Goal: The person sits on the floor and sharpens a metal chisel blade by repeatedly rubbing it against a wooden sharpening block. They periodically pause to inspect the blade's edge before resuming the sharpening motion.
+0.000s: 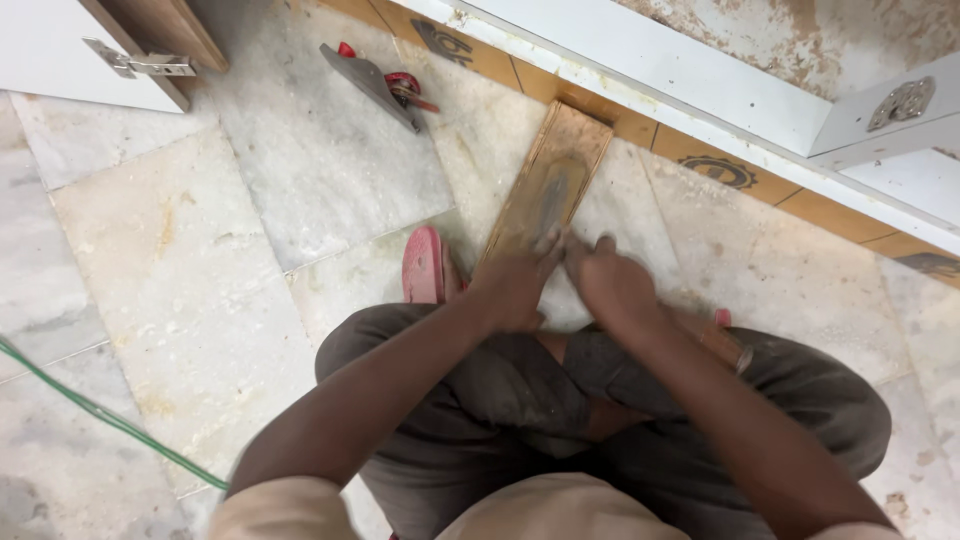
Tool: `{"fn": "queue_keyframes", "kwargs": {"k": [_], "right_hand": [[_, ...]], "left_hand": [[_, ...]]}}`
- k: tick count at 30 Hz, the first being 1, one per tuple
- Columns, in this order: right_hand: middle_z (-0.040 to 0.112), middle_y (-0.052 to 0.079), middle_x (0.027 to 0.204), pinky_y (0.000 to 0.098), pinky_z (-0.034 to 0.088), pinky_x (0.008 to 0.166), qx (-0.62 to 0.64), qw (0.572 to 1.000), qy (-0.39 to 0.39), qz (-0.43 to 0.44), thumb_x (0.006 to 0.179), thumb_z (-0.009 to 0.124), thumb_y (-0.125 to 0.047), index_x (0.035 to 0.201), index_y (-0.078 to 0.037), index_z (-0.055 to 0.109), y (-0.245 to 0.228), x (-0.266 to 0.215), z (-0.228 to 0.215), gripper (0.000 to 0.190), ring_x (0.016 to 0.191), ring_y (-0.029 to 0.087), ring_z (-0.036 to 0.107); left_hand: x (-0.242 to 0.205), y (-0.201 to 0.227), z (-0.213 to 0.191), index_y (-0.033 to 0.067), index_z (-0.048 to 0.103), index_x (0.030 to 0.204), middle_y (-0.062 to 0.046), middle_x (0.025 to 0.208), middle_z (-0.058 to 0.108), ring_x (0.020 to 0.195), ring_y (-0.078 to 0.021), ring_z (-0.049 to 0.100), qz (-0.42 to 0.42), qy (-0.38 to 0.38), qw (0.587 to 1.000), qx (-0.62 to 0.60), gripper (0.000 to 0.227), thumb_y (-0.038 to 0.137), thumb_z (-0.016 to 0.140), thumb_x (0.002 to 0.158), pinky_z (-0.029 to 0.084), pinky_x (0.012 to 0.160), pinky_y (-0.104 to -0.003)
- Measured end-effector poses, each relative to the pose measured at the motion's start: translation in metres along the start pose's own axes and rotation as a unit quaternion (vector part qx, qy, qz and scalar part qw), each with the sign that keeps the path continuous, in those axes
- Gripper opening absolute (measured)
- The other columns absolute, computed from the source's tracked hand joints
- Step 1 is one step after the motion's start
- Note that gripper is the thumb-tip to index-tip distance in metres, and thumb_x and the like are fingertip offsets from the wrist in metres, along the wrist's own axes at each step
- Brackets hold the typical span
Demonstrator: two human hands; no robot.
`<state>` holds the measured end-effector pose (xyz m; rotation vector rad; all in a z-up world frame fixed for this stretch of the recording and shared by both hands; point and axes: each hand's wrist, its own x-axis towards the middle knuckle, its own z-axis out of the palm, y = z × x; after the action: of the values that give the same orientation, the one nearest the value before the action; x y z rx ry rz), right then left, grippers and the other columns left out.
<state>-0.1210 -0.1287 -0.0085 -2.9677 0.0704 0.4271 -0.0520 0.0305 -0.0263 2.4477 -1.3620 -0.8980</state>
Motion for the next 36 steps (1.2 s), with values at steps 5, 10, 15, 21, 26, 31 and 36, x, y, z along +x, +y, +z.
{"fn": "queue_keyframes", "kwargs": {"k": [5,10,15,21,26,31,36], "right_hand": [[0.064,0.027,0.106,0.0533,0.058,0.064,-0.004,0.997,-0.010,0.074,0.107,0.049,-0.026,0.130,-0.012,0.063,0.005,0.018,-0.001,0.031,0.079,0.044,0.071],[0.063,0.030,0.102,0.0586,0.056,0.069,0.074,0.994,0.032,0.073,0.101,0.052,-0.028,0.128,-0.012,0.064,0.006,0.024,-0.003,0.033,0.080,0.048,0.068],[0.061,0.032,0.099,0.0519,0.059,0.059,0.038,0.998,-0.028,0.033,0.098,0.055,-0.026,0.147,-0.012,0.054,0.000,0.002,0.011,0.051,0.069,0.046,0.069],[0.064,0.026,0.096,0.0509,0.058,0.063,0.055,0.996,0.051,0.055,0.097,0.057,-0.028,0.141,-0.012,0.058,0.011,0.036,-0.005,0.047,0.073,0.043,0.070],[0.062,0.026,0.093,0.0529,0.058,0.060,0.012,0.995,-0.090,0.030,0.101,0.050,-0.030,0.147,-0.016,0.050,-0.002,0.009,-0.004,0.048,0.070,0.043,0.070],[0.063,0.028,0.094,0.0525,0.057,0.061,0.057,0.996,0.056,0.041,0.099,0.055,-0.031,0.137,-0.013,0.058,0.008,0.035,-0.014,0.043,0.072,0.045,0.069],[0.063,0.027,0.093,0.0513,0.058,0.061,0.026,0.999,-0.030,0.025,0.099,0.055,-0.034,0.147,-0.018,0.051,0.002,0.025,-0.014,0.051,0.071,0.043,0.069]], "left_hand": [[0.021,-0.008,-0.001,0.0118,0.016,0.173,-0.009,0.154,0.048,0.128,-0.0304,0.064,-0.061,-0.010,0.998,-0.033,0.115,0.034,0.082,0.081,0.054,0.102,-0.045],[0.018,-0.006,-0.004,0.0100,0.017,0.166,-0.005,0.174,0.023,0.124,-0.0322,0.065,-0.101,-0.019,0.991,-0.084,0.110,0.033,0.081,0.079,0.055,0.100,-0.045],[0.001,-0.006,0.004,0.0097,0.017,0.159,-0.014,0.168,0.018,0.143,-0.0363,0.043,0.013,0.022,1.000,-0.005,0.128,0.043,0.092,0.062,0.045,0.108,-0.051],[0.021,-0.013,-0.017,0.0158,0.016,0.168,-0.004,0.169,0.030,0.132,-0.0294,0.061,-0.107,-0.019,0.992,-0.060,0.105,0.034,0.075,0.084,0.054,0.104,-0.046],[-0.001,-0.008,-0.011,0.0104,0.015,0.157,-0.013,0.167,0.015,0.134,-0.0374,0.052,0.024,0.033,0.999,-0.006,0.128,0.042,0.092,0.061,0.051,0.096,-0.051],[0.016,-0.012,-0.025,0.0148,0.019,0.166,-0.001,0.176,0.018,0.121,-0.0318,0.066,-0.058,0.031,0.996,-0.053,0.106,0.030,0.078,0.079,0.057,0.095,-0.048],[0.006,-0.010,-0.021,0.0073,0.022,0.164,-0.011,0.168,0.030,0.131,-0.0341,0.060,-0.047,-0.029,0.998,-0.011,0.114,0.039,0.086,0.076,0.053,0.102,-0.051]]}}
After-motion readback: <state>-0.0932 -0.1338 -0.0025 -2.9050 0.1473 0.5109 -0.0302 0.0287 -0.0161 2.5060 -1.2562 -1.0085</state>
